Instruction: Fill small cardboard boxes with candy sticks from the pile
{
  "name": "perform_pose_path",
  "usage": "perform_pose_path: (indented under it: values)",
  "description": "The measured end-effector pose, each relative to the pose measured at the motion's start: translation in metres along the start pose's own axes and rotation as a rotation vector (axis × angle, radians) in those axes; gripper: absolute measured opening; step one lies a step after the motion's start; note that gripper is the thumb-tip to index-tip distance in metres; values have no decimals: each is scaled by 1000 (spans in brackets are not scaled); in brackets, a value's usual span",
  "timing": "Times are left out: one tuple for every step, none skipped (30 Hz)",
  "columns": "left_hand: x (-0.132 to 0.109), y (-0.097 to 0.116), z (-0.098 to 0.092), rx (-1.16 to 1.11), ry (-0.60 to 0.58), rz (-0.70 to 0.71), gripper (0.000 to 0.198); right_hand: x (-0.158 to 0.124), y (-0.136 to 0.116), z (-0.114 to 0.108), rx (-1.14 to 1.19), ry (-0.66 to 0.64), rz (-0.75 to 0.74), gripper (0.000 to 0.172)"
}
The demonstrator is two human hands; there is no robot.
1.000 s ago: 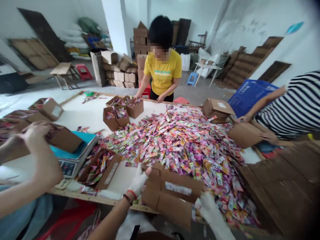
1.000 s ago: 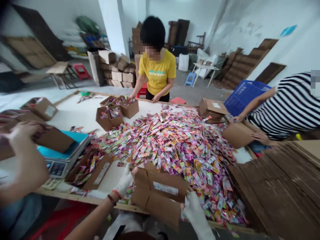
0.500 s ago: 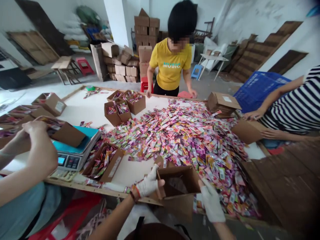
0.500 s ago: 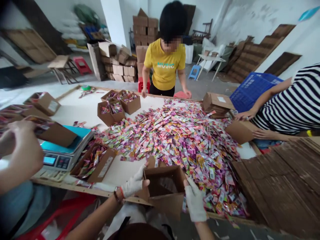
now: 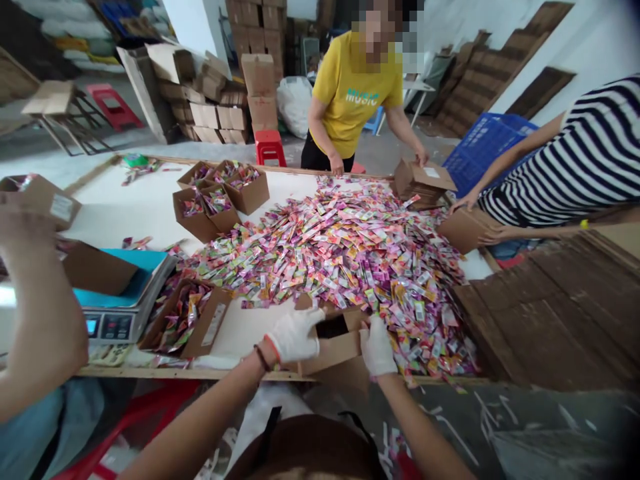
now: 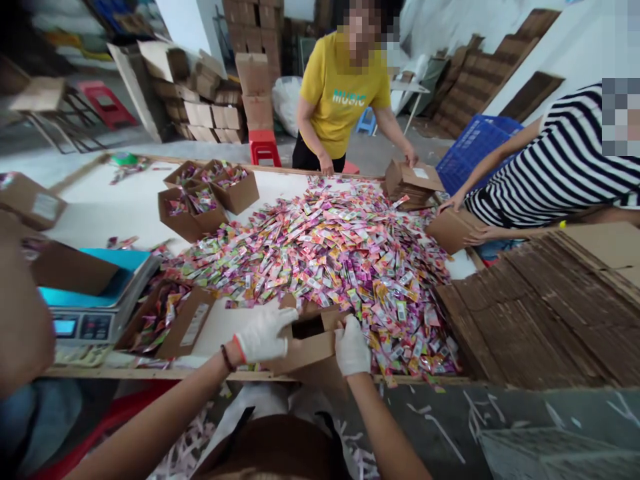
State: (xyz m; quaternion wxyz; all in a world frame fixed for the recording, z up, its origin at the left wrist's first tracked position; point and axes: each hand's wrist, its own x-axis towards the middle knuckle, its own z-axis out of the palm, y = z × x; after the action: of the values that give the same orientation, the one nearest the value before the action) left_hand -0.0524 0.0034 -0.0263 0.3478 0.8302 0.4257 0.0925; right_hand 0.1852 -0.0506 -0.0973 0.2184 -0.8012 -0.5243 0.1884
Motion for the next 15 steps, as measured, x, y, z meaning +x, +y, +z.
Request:
perform_pose_path:
  values:
    - [-6, 8, 6, 92, -3, 68, 72, 1, 2, -4, 0, -22, -8, 22]
    - [-12, 14, 15, 167, 4, 109, 79, 1, 4, -10, 1, -61, 1, 26]
    - [-18, 19, 24, 228, 11, 129, 83, 1, 4, -19, -3, -106, 20, 29]
    - [-22, 21, 34, 273, 23, 125, 84, 0, 1, -30, -15, -148, 33, 31]
    - [-25, 23, 42, 303, 39, 108, 82, 0, -5, -40, -40, -188, 27, 31]
    - [-27, 23, 48, 320, 49, 89, 79, -1, -14, -49, -83, -217, -2, 28]
    - [-27, 23, 53, 330, 59, 73, 76, -2, -27, -56, -143, -242, -52, 24]
    - [-26, 22, 55, 335, 66, 62, 74, -2, -42, -59, -219, -277, -105, 21]
    - [-24, 22, 57, 336, 72, 51, 74, -2, -57, -59, -296, -336, -146, 21]
    - [-22, 21, 57, 336, 75, 40, 74, -1, -72, -55, -367, -412, -162, 21]
    - [-20, 21, 58, 333, 74, 30, 74, 1, -85, -48, -421, -489, -159, 23]
    - [-19, 21, 58, 330, 70, 21, 74, 4, -94, -40, -455, -551, -146, 25]
    - [-19, 21, 59, 327, 64, 10, 74, 7, -100, -33, -470, -599, -132, 27]
    - [-19, 21, 60, 325, 59, -5, 75, 11, -103, -27, -471, -628, -124, 28]
    - [-19, 21, 61, 326, 58, -24, 75, 14, -104, -23, -465, -644, -124, 28]
